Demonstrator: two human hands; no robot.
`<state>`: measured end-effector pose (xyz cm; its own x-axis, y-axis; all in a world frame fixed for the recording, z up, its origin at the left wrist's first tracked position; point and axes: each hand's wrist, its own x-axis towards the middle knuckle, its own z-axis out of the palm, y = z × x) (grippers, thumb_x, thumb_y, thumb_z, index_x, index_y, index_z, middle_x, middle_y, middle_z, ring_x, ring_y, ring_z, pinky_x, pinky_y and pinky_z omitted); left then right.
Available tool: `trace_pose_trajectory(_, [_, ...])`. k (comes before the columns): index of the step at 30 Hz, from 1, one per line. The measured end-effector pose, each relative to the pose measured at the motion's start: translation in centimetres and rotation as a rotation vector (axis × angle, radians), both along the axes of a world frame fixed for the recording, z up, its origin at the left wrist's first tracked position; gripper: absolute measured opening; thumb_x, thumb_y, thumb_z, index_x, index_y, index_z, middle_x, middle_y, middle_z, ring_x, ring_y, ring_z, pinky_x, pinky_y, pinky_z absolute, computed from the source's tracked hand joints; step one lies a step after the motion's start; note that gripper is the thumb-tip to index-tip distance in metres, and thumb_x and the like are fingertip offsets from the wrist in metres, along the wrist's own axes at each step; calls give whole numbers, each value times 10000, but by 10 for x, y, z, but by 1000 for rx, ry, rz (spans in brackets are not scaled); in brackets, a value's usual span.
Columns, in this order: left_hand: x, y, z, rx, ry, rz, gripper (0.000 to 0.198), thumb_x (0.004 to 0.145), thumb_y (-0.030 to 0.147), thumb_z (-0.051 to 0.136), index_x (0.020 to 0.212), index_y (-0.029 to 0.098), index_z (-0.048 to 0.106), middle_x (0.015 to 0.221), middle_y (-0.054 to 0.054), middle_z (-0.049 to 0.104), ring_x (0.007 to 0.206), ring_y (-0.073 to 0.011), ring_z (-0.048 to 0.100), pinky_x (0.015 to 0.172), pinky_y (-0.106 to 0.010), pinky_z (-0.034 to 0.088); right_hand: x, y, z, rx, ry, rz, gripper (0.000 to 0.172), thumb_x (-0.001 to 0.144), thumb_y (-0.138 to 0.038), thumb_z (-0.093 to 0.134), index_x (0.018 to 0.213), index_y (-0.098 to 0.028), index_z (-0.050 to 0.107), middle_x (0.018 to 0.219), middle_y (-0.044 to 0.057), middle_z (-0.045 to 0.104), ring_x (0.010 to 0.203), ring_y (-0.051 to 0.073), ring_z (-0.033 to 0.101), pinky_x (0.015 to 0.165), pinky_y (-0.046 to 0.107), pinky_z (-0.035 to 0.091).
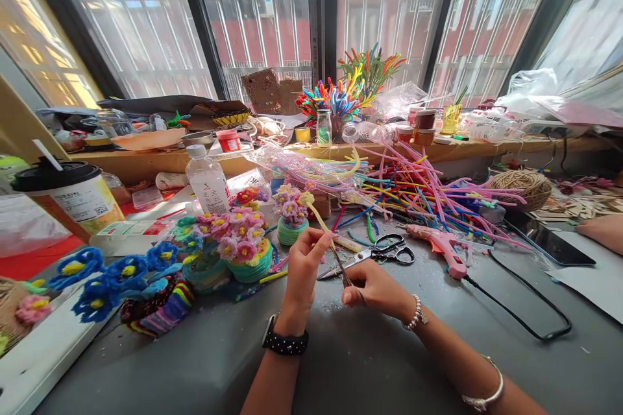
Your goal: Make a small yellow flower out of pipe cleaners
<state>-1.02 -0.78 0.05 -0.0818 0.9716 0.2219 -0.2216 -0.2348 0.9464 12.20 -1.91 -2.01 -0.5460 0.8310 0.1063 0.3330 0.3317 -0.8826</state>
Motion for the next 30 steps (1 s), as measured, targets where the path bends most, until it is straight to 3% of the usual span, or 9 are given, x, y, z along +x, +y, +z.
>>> trace_pose_trajectory(10, [1,3,-4,24,-93,61,117,637,257,582,619,168,509,584,53,457,568,-70,401,572,-191,320,-2,1,-1,50,-10,-129,563,523,-679,510,366,-159,360,350,-39,374,378,55,288,373,197,199])
trace_pose_trajectory(22, [3,2,-5,37,-63,43,105,673,239,566,648,162,500,612,43,445,589,-70,387,578,-183,315,-2,0,-1,-25,26,-47,614,531,-742,415,414,-139,417,396,-20,400,393,56,311,373,188,207])
trace_pose_trajectory(30, [3,3,-6,30,-93,62,114,663,249,574,638,161,506,606,49,443,583,-66,385,582,-183,318,-5,0,-4,-49,47,-139,571,500,-699,506,380,-154,386,371,-22,418,375,58,324,371,191,222])
